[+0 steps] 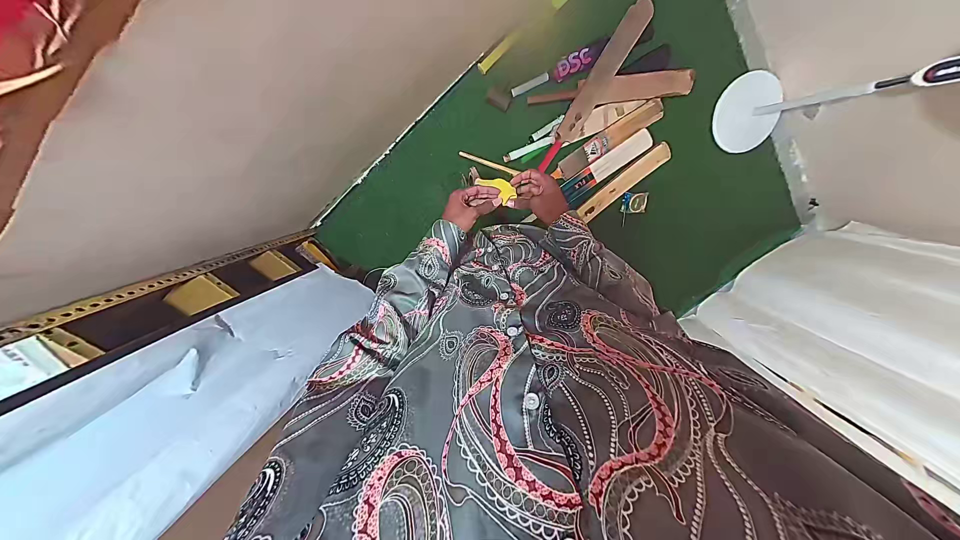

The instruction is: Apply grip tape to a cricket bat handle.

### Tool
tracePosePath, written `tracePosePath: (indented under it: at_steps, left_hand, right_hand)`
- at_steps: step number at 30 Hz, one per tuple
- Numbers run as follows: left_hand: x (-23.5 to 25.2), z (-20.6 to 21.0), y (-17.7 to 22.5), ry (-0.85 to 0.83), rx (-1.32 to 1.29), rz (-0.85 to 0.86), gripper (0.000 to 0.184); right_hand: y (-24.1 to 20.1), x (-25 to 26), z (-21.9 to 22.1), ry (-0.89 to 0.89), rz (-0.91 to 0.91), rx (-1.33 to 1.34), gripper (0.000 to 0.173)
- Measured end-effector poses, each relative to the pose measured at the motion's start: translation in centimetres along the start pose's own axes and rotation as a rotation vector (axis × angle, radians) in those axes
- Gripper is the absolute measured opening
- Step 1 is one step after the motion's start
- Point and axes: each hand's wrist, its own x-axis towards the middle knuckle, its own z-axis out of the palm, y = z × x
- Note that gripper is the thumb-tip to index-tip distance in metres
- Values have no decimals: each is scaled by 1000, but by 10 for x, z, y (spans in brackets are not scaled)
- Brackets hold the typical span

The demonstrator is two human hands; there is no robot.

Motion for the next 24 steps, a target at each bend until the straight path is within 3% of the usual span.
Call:
tracePosePath:
  at_steps: [6,12,14,18,21,24]
  left_hand:
    - [-11,3,-16,91,236,14,44]
    - [-23,0,-5,206,165,-13,42]
    - [-24,-4,-1,218,215,25,47]
    - [-21,-16,7,149,429,98,35]
    - [-16,-26,18,19,614,97,36]
    - [-12,-36,27,-43,703,58,39]
  right_hand:
    - [-6,-16,18,25,112,84,48]
    - [-12,-29,50,175,223,379,41]
    - [-17,-33,49,125,28,79,44]
    - [-12,-23,37,-16,-459,-665,31]
    - [-8,-7,33,-44,-719,-806,21]
    - [-10,-1,28,-143,-853,-838,21]
